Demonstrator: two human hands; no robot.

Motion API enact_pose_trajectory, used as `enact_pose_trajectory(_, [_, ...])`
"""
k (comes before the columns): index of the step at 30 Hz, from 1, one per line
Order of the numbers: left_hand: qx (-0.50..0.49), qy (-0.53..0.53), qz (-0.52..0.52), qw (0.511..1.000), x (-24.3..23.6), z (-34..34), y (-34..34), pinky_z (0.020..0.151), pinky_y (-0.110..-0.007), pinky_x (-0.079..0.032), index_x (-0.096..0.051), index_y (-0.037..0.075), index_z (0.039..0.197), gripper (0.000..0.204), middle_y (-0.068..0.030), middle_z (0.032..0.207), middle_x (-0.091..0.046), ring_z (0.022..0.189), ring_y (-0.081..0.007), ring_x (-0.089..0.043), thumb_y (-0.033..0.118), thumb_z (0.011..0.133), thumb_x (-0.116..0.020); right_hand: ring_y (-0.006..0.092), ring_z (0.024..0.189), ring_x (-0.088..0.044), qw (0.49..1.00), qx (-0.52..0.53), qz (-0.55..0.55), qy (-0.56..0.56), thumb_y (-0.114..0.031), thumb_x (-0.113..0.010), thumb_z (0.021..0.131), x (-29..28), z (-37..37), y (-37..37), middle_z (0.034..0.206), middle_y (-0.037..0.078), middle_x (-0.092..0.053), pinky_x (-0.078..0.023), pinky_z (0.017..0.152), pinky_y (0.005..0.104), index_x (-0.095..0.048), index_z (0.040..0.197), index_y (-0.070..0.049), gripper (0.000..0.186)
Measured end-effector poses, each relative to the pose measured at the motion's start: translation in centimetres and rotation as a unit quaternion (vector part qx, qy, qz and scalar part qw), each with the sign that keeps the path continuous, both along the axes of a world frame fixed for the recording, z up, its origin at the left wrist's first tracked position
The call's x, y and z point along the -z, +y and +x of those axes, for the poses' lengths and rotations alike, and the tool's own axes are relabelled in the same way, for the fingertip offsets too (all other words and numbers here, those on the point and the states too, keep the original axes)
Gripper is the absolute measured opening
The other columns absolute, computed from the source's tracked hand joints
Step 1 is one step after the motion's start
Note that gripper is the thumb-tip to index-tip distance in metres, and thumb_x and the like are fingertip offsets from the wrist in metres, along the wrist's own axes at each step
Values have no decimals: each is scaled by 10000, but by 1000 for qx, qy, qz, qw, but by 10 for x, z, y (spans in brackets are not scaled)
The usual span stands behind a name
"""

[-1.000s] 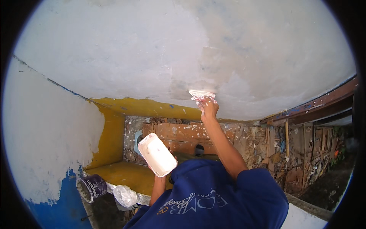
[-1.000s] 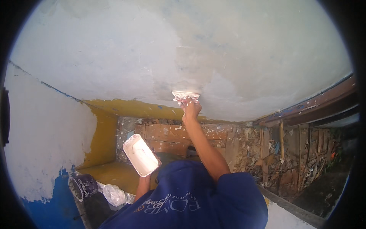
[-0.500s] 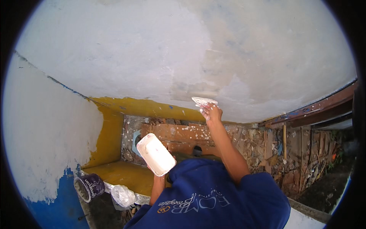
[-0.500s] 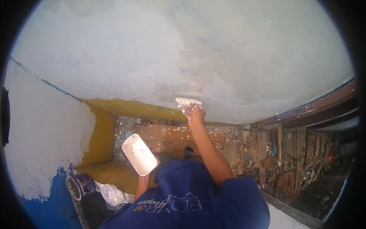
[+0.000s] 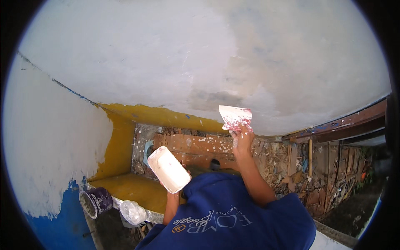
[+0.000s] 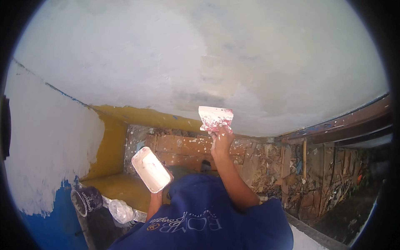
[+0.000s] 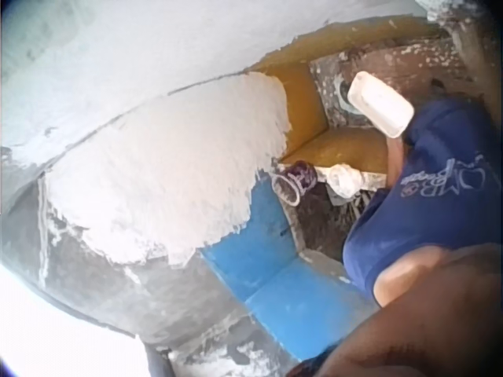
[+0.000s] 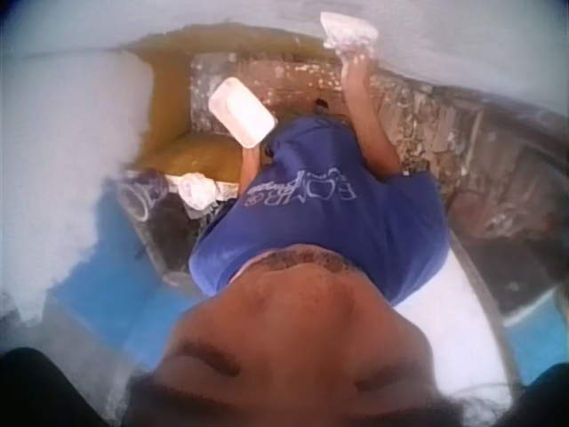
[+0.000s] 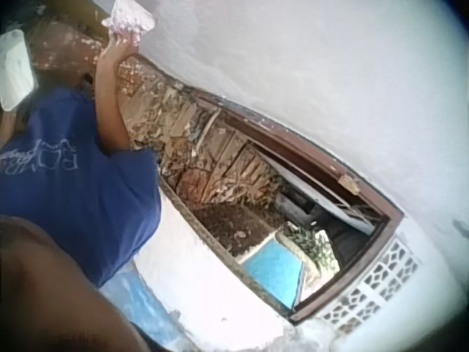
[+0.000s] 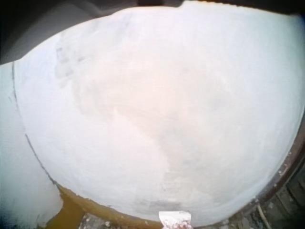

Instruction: The person applies white plaster to a blue and yellow wall using a putty knife, repeatedly scraping the material from a small container and spreading it across the wall surface.

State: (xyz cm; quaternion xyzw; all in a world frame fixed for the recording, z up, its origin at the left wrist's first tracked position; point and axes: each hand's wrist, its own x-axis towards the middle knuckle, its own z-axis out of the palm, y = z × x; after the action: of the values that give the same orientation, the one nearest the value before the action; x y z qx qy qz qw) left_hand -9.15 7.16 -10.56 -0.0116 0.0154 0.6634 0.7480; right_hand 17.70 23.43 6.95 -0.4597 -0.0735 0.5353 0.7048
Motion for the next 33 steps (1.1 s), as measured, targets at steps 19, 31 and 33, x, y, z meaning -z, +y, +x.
enact_pose_trajectory(19, [-22,55,34,998,-6,-6,12,955,-714,-337,-330,210,1441,879,-194,1379,-454,1179,-454,-500,669,737,-586,230,826,-607,998,-52,41,16,-69,-557,863,-44,2,29,924,134,-616,-488,652,364,-547,1036,33,201])
enact_pose_trajectory(31, [-17,53,38,998,18,-13,4,971,-728,-300,-318,209,1450,886,-214,1395,-430,1223,-475,-450,678,742,-571,252,794,-616,994,-67,-85,19,-59,-556,850,-48,14,101,921,160,-606,-474,600,358,-510,997,-3,163])
enact_pose_trajectory(33, [-21,-24,1,1000,24,-14,0,977,-729,-289,-330,205,1445,874,-214,1395,-432,1226,-474,-449,672,747,-572,263,827,-618,997,-62,-39,20,-43,-553,849,-69,19,79,935,166,-590,-475,587,345,-491,1007,32,186])
